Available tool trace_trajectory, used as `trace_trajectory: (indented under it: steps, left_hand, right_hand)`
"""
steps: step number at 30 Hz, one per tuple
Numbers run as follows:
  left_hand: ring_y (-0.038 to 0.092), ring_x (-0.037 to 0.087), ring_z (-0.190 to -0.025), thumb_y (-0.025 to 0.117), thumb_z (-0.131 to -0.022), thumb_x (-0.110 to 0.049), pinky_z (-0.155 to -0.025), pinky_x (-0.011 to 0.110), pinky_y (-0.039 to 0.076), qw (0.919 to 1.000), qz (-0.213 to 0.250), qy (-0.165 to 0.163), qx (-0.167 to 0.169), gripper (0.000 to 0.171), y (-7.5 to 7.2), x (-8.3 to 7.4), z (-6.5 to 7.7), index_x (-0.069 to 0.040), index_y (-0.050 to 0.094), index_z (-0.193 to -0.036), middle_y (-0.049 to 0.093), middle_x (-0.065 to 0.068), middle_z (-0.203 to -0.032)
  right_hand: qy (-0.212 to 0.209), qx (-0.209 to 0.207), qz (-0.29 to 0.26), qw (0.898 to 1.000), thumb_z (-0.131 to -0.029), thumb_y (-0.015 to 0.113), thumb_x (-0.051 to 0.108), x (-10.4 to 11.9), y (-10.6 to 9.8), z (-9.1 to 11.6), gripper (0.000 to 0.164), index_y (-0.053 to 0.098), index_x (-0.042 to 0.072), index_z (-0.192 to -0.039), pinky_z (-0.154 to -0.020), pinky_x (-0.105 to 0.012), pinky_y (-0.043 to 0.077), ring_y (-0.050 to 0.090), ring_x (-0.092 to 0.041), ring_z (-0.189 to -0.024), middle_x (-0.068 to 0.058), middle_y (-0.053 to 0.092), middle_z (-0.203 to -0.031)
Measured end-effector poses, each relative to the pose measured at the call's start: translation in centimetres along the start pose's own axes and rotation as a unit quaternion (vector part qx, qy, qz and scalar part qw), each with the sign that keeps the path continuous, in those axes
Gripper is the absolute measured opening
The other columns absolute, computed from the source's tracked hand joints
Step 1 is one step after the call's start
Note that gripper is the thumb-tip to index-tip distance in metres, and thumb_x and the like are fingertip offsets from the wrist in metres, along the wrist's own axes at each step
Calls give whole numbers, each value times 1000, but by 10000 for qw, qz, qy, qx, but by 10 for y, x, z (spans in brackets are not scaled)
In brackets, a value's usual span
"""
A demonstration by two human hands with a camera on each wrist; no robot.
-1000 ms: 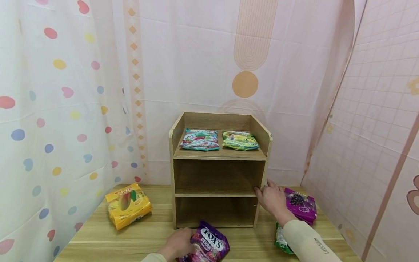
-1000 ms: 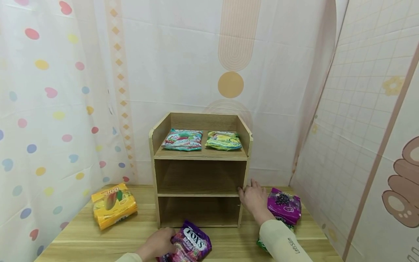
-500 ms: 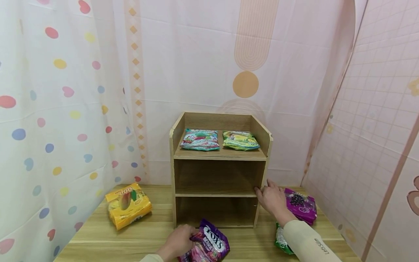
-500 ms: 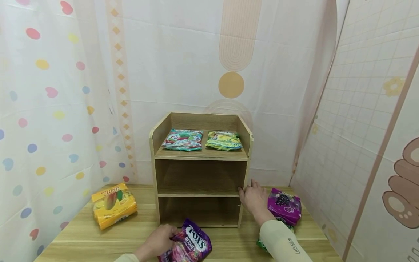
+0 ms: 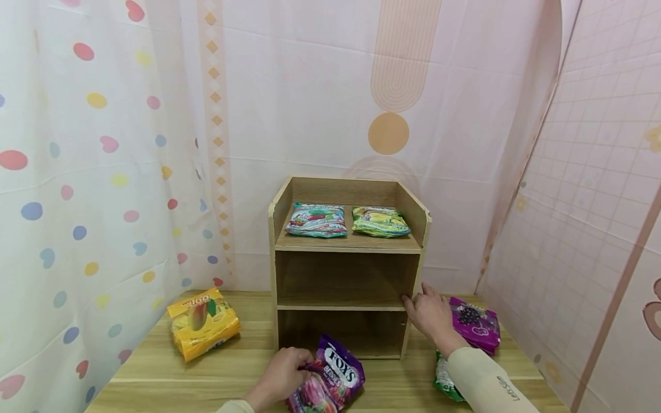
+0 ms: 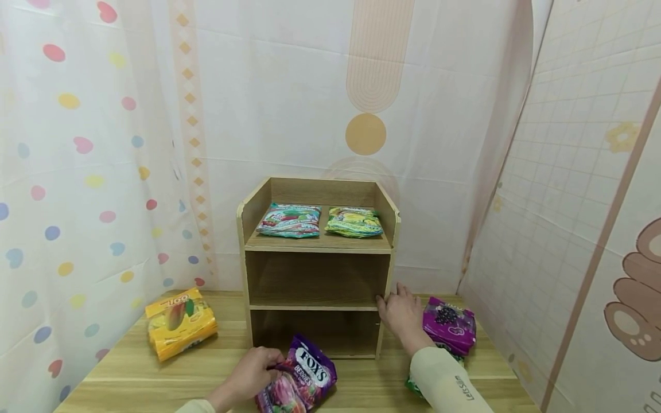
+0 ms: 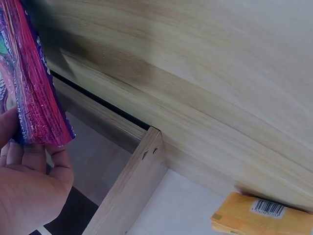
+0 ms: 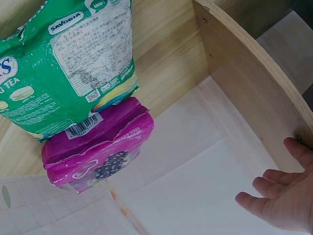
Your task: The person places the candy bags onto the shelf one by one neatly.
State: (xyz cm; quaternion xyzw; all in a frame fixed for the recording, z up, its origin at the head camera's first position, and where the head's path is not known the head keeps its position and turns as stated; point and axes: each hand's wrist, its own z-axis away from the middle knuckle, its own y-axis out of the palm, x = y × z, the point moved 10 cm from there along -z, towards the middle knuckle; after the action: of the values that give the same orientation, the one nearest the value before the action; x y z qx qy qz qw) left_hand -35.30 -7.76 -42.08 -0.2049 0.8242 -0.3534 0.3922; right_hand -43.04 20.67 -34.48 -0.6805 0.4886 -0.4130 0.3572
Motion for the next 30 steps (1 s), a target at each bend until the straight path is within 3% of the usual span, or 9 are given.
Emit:
trace_trajectory:
  steps: [8, 12, 22, 30]
  left_hand:
    - [56, 1, -72, 73, -81, -1, -64, 26, 46, 9990, 426, -130, -76, 15, -2, -2, -3, -16, 72, -83, 71, -10, -80]
    - [58, 1, -73, 71, -82, 1, -65, 24, 48, 9972, 641, -134, -348, 16, -6, -3, -5, -15, 72, -85, 72, -9, -82]
    - [62, 5, -74, 68, -85, 4, -64, 24, 52, 9889, 998, -543, -961, 17, -22, 0, -7, -11, 72, -91, 73, 0, -87]
    - [61, 6, -73, 69, -82, 9, -63, 24, 52, 9808, 859, -559, -1661, 21, -38, -1, -7, -11, 72, -89, 74, 2, -88]
  right_hand:
    - [23, 38, -31, 10000, -102, 51, 32, 0, 0, 0, 43, 76, -2, -96, -104, -66, 32, 44, -48, -131, -32, 48, -141]
    - [12, 55, -45, 10000, -102, 51, 31, 0, 0, 0, 42, 76, -2, -97, -104, -66, 32, 43, -48, -131, -32, 47, -141]
    - [21, 31, -71, 10000, -102, 50, 31, 0, 0, -1, 42, 76, -1, -91, -103, -66, 33, 44, -48, -130, -32, 49, -140]
    - [29, 5, -69, 10000, -102, 51, 31, -1, 0, 0, 43, 76, -1, -90, -103, -66, 33, 45, -48, -130, -32, 49, -140]
